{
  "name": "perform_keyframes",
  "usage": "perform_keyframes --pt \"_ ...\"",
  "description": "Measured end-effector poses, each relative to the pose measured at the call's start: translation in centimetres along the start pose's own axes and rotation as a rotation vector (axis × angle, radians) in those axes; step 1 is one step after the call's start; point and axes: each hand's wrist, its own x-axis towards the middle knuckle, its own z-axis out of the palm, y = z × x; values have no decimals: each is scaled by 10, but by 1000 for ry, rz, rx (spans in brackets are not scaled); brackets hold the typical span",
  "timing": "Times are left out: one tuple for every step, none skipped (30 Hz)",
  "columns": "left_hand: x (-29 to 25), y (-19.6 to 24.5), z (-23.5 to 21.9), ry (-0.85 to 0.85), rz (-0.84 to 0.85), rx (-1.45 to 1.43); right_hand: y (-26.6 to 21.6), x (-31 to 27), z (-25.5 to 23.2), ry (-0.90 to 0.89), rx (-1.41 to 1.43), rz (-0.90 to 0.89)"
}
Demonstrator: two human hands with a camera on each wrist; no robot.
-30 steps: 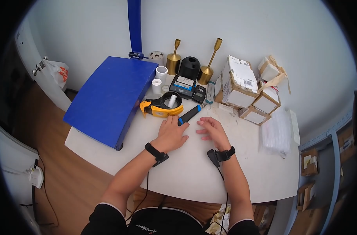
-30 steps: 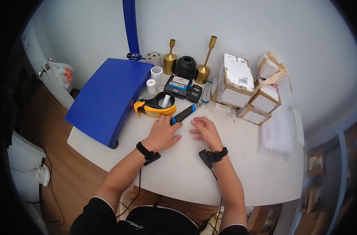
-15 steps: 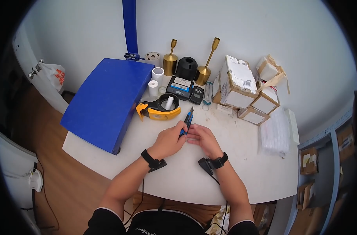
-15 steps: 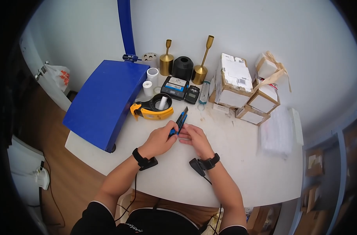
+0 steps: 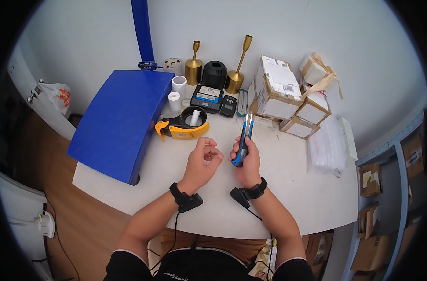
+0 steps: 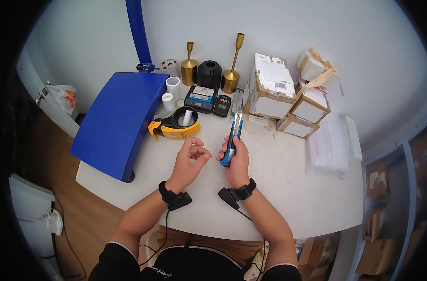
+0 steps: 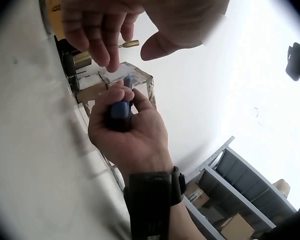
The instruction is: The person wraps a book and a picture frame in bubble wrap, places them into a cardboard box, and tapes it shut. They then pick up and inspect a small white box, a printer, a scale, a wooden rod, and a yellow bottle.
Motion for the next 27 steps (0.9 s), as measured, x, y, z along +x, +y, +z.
perform_keyframes --pt "2 -2 -3 26 -27 -45 -1 3 -6 -1 -1 -1" --pt "3 -5 -4 51 -56 -90 -1 5 -10 6 -9 39" --pt "5 -9 -4 51 -56 -91 -2 6 -12 13 -17 80" --pt "6 -13 -3 36 -65 -145 -2 6 -13 14 -17 80" --pt "7 -16 -3 22 -75 -198 -3 6 -14 -6 -9 103" --pt "7 -17 -2 20 -78 -199 -3 6 -14 -24 0 126" --pt "7 -18 -2 14 -106 -228 -3 6 -15 -21 1 126" --pt "8 -19 -3 7 -133 -258 -3 6 -14 -39 4 126" --pt "8 -18 -4 4 -134 -257 -3 6 -14 -56 8 125" --pt "9 -18 -5 4 -169 -252 -4 6 -14 -54 9 123" --pt "10 -18 -6 4 -203 -247 -4 7 -14 -70 -6 119" --pt "10 -18 -7 3 -202 -248 -5 7 -14 -86 -22 116" --pt "11 -19 -7 4 -211 -250 -5 7 -14 -85 -22 115" --pt "11 -19 -7 6 -221 -252 -5 7 -14 -97 -50 112" --pt "11 -20 -7 5 -221 -252 -5 7 -13 -109 -79 108" --pt "11 -20 -7 -1 -221 -253 -4 8 -14 -108 -80 107" --pt "11 -20 -7 -7 -221 -254 -3 9 -14 -96 -68 112" --pt "11 -20 -7 -10 -221 -255 -3 9 -14 -84 -55 117" --pt "11 -20 -7 -8 -225 -253 -4 9 -13 -82 -56 114" --pt "11 -19 -7 -7 -230 -250 -4 9 -11 -69 -34 122" --pt "11 -19 -7 -8 -229 -250 -5 8 -10 -55 -13 130" --pt "11 -19 -7 -9 -232 -251 -5 8 -11 -55 -13 130" --pt "11 -19 -7 -10 -234 -252 -4 9 -12 -74 -29 128" --pt "11 -20 -7 -10 -235 -252 -4 10 -14 -93 -45 128" --pt "11 -20 -8 -14 -224 -261 -3 10 -16 -92 -45 129" --pt "11 -20 -8 -19 -215 -270 -3 11 -18 -96 -54 141" --pt "11 -20 -8 -19 -217 -270 -2 11 -19 -100 -63 151"
